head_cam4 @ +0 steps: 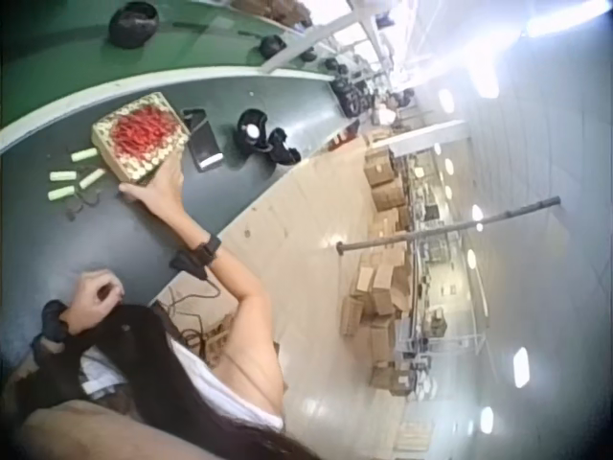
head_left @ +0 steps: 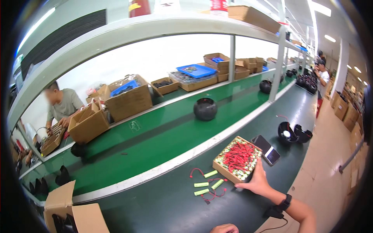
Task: Manually assembling black plastic housings by inserting rechargeable batteries and connecting internal wiring.
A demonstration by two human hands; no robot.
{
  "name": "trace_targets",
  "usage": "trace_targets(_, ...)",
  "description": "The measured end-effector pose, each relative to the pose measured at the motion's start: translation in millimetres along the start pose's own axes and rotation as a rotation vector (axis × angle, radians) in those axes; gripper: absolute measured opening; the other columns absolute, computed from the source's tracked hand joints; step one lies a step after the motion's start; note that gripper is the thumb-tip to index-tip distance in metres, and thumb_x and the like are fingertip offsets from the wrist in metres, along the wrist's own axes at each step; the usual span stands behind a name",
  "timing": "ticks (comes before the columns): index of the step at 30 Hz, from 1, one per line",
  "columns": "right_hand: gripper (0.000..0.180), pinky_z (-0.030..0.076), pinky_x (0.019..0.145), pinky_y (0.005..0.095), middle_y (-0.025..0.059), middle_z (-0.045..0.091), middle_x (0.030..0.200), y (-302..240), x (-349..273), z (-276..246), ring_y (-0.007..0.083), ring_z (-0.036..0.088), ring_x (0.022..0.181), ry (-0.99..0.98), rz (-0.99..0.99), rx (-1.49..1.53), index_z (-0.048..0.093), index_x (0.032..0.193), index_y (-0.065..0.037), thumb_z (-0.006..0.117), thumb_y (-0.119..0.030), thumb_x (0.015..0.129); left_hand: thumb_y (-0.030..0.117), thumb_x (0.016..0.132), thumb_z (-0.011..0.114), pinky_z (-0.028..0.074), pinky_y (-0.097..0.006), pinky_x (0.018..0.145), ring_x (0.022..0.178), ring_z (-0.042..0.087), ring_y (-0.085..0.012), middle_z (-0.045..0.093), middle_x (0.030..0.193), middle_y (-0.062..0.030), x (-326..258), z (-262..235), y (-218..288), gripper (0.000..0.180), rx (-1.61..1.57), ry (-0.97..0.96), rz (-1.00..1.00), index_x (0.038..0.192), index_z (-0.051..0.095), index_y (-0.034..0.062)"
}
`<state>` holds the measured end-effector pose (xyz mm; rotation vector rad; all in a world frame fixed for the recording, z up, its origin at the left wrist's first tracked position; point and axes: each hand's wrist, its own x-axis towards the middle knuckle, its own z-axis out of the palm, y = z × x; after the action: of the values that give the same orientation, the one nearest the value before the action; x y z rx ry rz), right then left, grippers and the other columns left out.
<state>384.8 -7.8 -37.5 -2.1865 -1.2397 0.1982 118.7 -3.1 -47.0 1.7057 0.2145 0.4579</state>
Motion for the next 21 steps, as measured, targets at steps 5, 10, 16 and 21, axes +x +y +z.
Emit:
trace_targets(5, 0.133, 0.025, 0.111, 0.0422, 0.0275, 0.024, 0.145, 25, -11, -27, 0.0411, 0.027, 0.135, 0.027, -0.090, 0.056, 0.011, 0.143, 0.008, 0.091, -0.041, 0.048, 0.010, 0.084, 0.058, 0.044, -0.035, 0.057, 0.064, 0.057, -0.0286, 0.058, 0.070, -0.0137, 3, 0, 5, 0.011, -0.014, -0.044, 0.029, 0.078, 0.058, 0.0007)
trace_targets(10, 0.130, 0.020, 0.111, 0.0500, 0.0264, 0.020, 0.149, 3, 11, -34, 0.0423, 0.022, 0.137, 0.177, -0.434, -0.295, 0.018, 0.145, 0.001, 0.087, -0.050, 0.048, 0.012, 0.084, 0.058, 0.042, -0.036, 0.055, 0.058, 0.054, -0.0283, 0.056, 0.066, -0.0128, -1, 1, 1, 0.014, -0.046, -0.034, 0.065, 0.073, 0.056, 0.0027)
trace_targets(16, 0.147, 0.016, 0.115, 0.0443, 0.0261, 0.010, 0.153, 41, 37, -14, 0.0370, 0.013, 0.143, 0.125, -0.440, 0.054, 0.011, 0.147, 0.004, 0.084, -0.064, 0.038, 0.012, 0.084, 0.058, 0.037, -0.037, 0.050, 0.050, 0.048, -0.0278, 0.051, 0.058, -0.0135, 0, 8, 0, 0.018, -0.097, 0.044, 0.187, 0.070, 0.054, 0.0026)
trace_targets(21, 0.153, 0.020, 0.114, 0.0407, 0.0222, 0.015, 0.151, 44, 48, -4, 0.0320, 0.023, 0.139, 0.164, -0.478, 0.123, 0.008, 0.146, 0.006, 0.086, -0.063, 0.034, 0.012, 0.084, 0.058, 0.037, -0.037, 0.049, 0.049, 0.047, -0.0265, 0.052, 0.059, -0.0134, 2, 9, -3, 0.017, -0.113, 0.033, 0.175, 0.070, 0.055, 0.0027)
